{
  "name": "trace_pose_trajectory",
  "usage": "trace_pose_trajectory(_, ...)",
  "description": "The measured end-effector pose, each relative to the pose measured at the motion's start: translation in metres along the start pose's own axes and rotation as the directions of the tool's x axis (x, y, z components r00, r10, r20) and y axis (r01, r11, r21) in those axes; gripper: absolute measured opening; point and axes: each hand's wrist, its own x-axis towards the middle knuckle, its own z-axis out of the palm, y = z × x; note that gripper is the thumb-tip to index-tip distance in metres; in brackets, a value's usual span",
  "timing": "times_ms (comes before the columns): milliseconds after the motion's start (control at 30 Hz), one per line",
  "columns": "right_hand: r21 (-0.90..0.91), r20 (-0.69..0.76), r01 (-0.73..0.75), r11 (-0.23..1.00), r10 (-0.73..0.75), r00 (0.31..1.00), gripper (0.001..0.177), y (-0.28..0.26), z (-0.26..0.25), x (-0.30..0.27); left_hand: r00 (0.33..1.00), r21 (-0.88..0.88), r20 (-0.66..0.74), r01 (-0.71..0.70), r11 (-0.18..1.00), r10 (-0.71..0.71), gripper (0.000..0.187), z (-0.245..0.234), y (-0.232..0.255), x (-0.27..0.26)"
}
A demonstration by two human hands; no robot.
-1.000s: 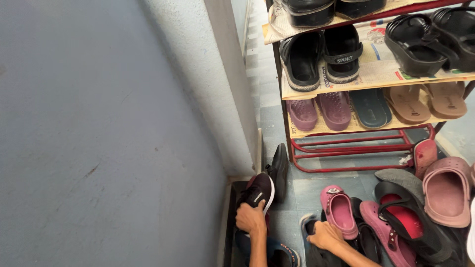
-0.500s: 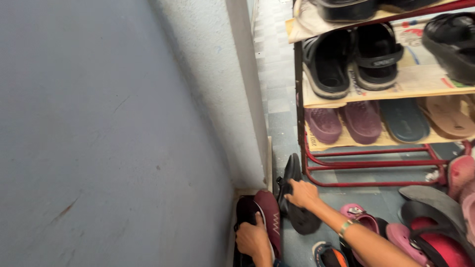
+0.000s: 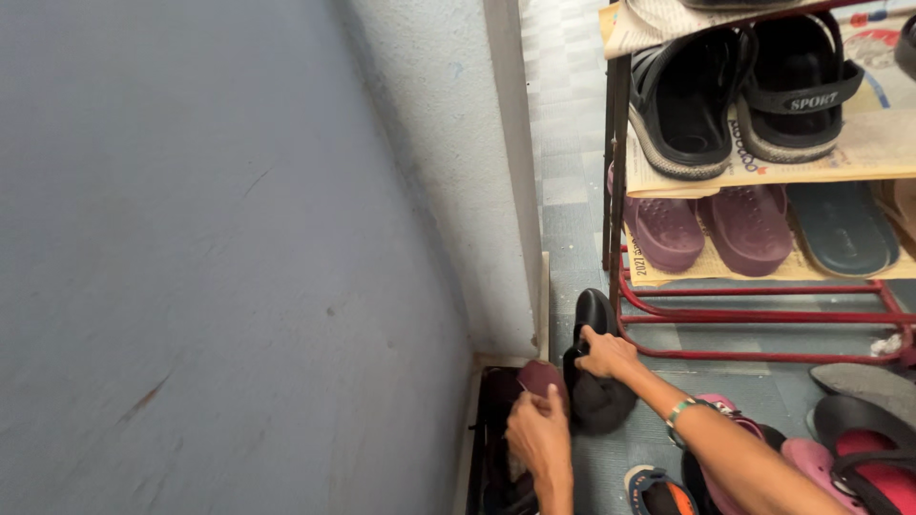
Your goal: The person organizes a collection of shoes on a balcony. They pick up various pairs of shoes, including sandals, sneakers, and boots, from the floor and place them onto a multi-tiered metal shoe rack.
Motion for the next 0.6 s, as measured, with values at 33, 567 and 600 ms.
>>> trace_pose_trajectory(33,-0.006,-0.039,0.04,0.999,-0.04,0.998,0.064,0.005,-0.004,-0.011,0.999,-0.04,0.047,0.015,0.999,-0.013,0.036,0.005,0.001,-0.003)
trace_pose_trajectory(567,0.421,-0.58,0.267,0.867,0.031,0.814,0.045,0.111,-0.09,-0.276,0.881,-0.888,0.383,0.269,0.373,0.278,0.029,0.07,0.015,-0.101)
trace_pose_trajectory(600,0.455,-0.594,0.297,0.84,0.038,0.804,0.043,0.115,-0.087,-0.289,0.87,-0.857,0.41,0.264,0.442,0.276,0.032,0.081,0.02,-0.119)
